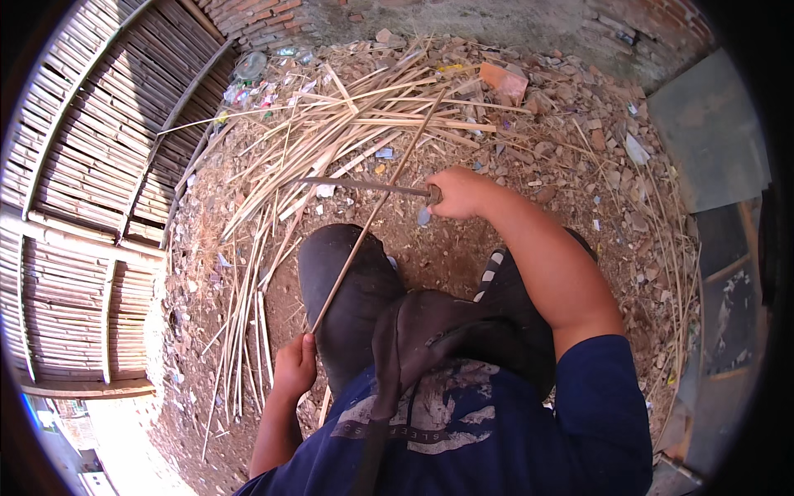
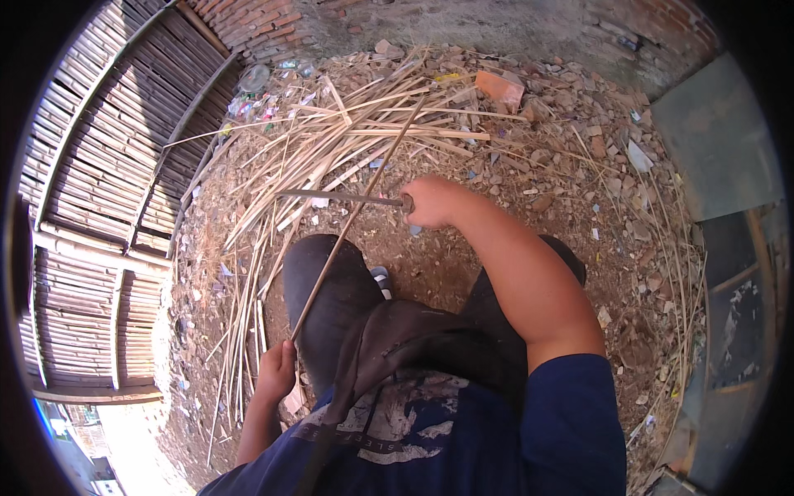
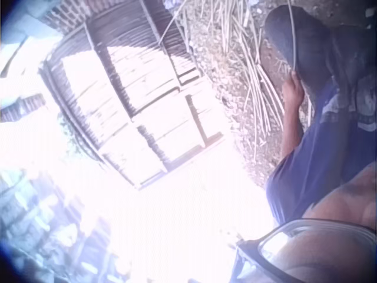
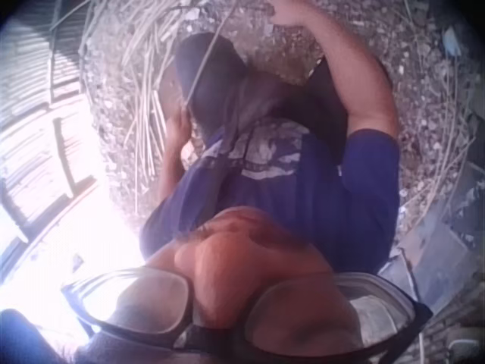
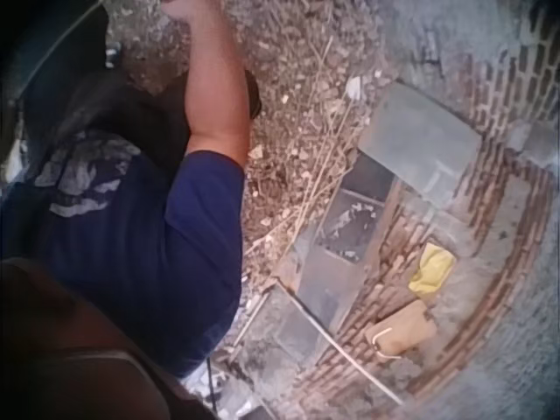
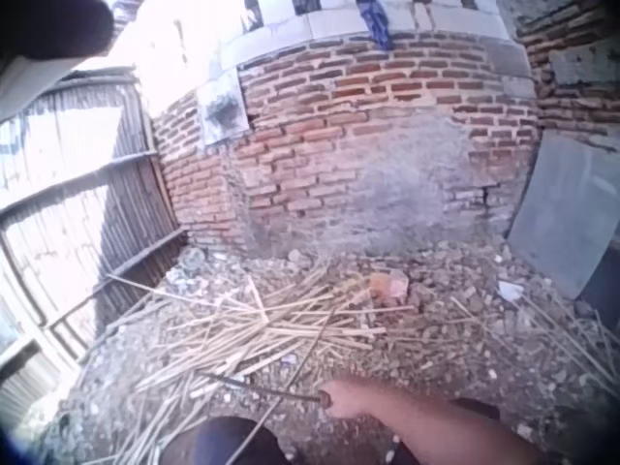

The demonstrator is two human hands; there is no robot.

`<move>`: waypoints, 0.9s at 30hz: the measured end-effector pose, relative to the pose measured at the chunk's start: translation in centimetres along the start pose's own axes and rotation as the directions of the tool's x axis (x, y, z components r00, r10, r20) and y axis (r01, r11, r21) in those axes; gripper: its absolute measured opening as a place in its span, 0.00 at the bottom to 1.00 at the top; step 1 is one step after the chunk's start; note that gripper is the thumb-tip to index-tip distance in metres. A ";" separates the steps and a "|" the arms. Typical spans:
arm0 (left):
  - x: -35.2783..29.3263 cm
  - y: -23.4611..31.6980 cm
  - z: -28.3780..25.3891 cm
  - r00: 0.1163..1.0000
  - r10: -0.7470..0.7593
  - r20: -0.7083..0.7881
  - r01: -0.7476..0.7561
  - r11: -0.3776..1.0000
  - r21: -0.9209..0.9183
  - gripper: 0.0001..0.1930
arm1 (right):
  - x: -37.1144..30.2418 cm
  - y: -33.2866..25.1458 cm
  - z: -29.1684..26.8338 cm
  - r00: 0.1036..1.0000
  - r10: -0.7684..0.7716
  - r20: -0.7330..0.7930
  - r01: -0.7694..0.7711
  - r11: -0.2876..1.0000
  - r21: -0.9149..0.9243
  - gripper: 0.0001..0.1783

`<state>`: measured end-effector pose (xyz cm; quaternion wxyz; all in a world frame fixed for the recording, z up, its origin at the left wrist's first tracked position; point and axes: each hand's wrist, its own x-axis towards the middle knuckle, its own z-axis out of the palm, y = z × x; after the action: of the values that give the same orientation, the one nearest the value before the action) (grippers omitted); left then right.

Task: The person shaves a strip of bamboo using a machete. They hold the bamboo in one hand and scrape the blade along its surface while sitting outdoors.

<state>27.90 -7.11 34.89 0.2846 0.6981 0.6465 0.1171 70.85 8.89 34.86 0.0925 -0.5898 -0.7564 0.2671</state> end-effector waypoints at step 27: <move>-0.5 0.2 0.5 0.988 0.100 -0.119 -0.061 0.954 0.294 0.22 | -0.9 -1.9 -0.5 0.999 0.016 0.036 -0.012 0.994 -0.107 0.15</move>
<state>28.30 -7.70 34.69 0.1307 0.7486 0.6451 0.0790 69.75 7.89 36.42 0.0453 -0.5942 -0.7671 0.2378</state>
